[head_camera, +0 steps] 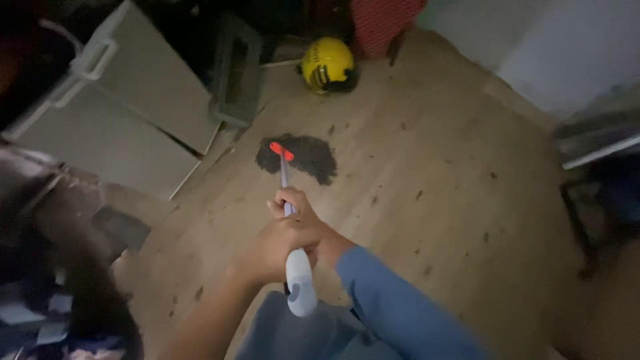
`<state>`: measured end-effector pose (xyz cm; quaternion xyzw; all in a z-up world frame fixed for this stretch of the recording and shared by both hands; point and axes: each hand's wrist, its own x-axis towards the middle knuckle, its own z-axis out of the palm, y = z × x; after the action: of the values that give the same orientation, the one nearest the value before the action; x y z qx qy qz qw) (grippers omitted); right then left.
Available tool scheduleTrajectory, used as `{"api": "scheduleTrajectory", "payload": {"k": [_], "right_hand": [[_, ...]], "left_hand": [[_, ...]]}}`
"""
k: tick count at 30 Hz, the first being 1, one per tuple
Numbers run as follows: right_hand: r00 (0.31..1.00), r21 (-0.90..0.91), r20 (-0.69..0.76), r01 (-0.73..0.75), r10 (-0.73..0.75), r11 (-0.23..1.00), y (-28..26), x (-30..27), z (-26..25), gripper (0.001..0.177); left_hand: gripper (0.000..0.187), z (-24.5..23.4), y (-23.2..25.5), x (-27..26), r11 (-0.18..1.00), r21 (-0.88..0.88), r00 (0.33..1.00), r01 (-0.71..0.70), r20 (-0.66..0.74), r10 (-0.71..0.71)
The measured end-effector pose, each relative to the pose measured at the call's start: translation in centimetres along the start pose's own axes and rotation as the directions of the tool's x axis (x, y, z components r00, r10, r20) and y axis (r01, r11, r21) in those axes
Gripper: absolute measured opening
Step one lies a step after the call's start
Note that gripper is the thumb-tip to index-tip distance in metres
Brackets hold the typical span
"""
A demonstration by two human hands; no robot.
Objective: Mop the tiled floor throughout the house.
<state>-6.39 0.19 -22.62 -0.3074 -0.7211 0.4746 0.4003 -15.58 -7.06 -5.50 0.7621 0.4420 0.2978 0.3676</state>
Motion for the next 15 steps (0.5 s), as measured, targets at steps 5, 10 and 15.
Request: {"api": "scheduleTrajectory", "payload": {"k": [5,10,15], "right_hand": [[0.969,0.102,0.239,0.042,-0.065,0.994,-0.8,4.1,3.4,0.032],[0.923,0.119,0.384,-0.04,-0.009,0.992,-3.5,4.0,3.8,0.033],[0.922,-0.191,0.339,-0.125,0.185,0.974,-5.6,2.3,1.3,0.033]], "left_hand": [[0.021,-5.0,-4.5,-4.4,0.994,-0.008,0.994,-0.109,-0.032,0.108],[0.031,-9.6,-4.9,-6.1,0.966,-0.125,0.972,-0.225,-0.092,0.214],[0.031,-8.8,-8.8,-5.2,0.923,-0.208,0.946,-0.323,-0.104,0.307]]}}
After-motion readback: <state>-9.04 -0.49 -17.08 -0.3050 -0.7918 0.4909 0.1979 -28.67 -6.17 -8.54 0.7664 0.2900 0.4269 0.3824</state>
